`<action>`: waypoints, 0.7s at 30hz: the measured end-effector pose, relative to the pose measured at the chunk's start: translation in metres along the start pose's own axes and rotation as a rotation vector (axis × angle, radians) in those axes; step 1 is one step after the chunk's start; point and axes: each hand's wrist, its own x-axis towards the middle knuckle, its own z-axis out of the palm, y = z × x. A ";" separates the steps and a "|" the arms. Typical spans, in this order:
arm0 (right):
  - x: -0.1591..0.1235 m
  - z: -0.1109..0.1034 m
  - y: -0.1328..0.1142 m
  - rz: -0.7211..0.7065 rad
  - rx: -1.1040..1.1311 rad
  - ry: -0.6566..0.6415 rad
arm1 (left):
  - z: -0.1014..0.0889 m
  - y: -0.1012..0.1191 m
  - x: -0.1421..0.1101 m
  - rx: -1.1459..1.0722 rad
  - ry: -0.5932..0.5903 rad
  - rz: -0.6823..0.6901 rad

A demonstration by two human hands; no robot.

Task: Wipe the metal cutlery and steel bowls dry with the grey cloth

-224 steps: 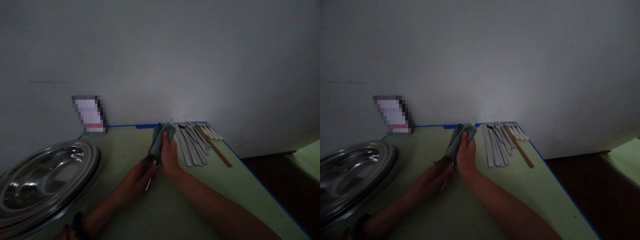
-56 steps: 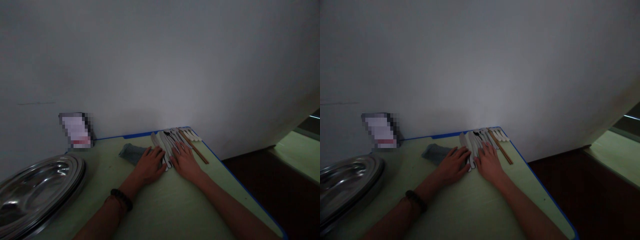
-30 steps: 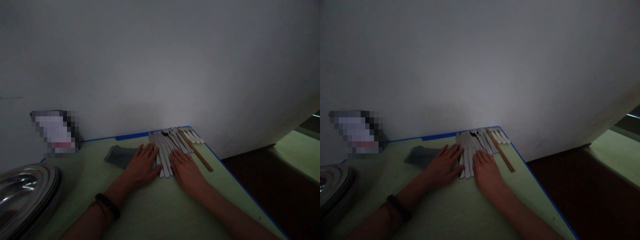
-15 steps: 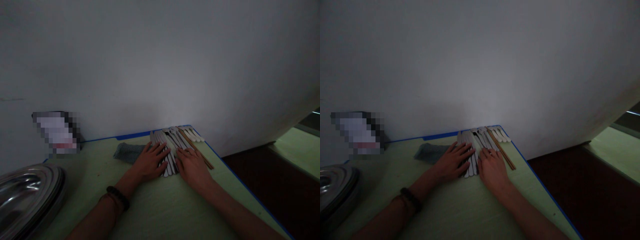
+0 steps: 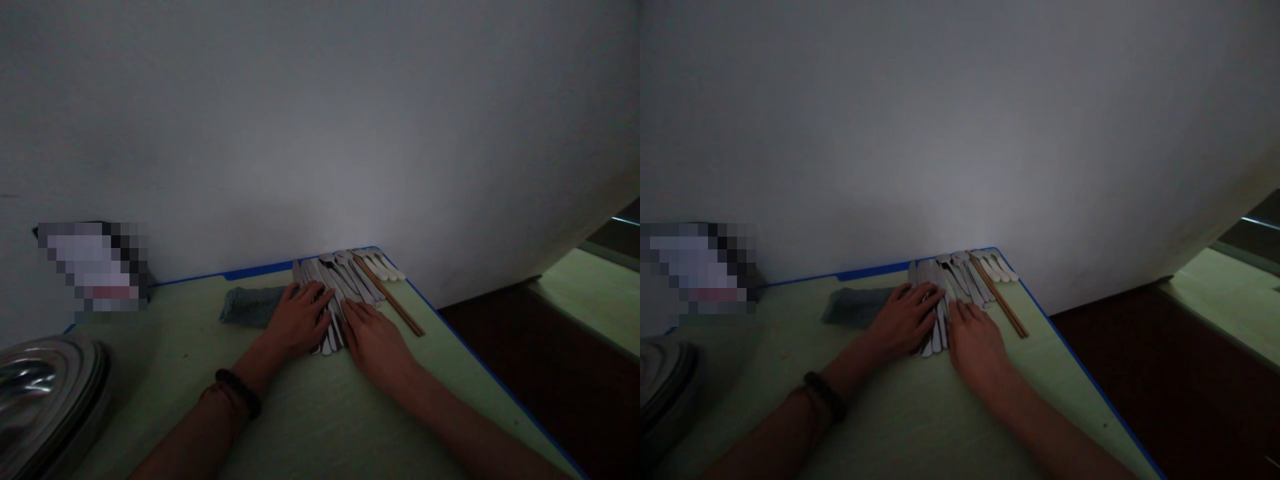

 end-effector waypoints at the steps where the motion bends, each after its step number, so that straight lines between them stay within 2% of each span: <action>1: 0.000 0.001 -0.001 -0.013 0.007 -0.004 | 0.000 0.000 0.000 0.010 0.002 -0.004; 5: -0.001 0.002 0.000 -0.057 0.005 0.022 | -0.001 -0.001 -0.001 0.015 -0.014 0.009; 10: -0.001 0.000 0.006 -0.048 -0.012 0.052 | -0.001 -0.003 -0.002 -0.006 -0.060 0.083; 12: -0.001 0.000 0.006 -0.046 -0.018 0.038 | 0.000 -0.003 -0.002 0.001 -0.054 0.058; 16: -0.001 0.000 0.004 -0.050 -0.025 0.038 | 0.001 -0.002 -0.002 0.031 0.039 -0.057; 21: -0.001 0.004 0.004 -0.005 -0.048 0.050 | 0.001 -0.005 -0.002 0.038 0.017 -0.033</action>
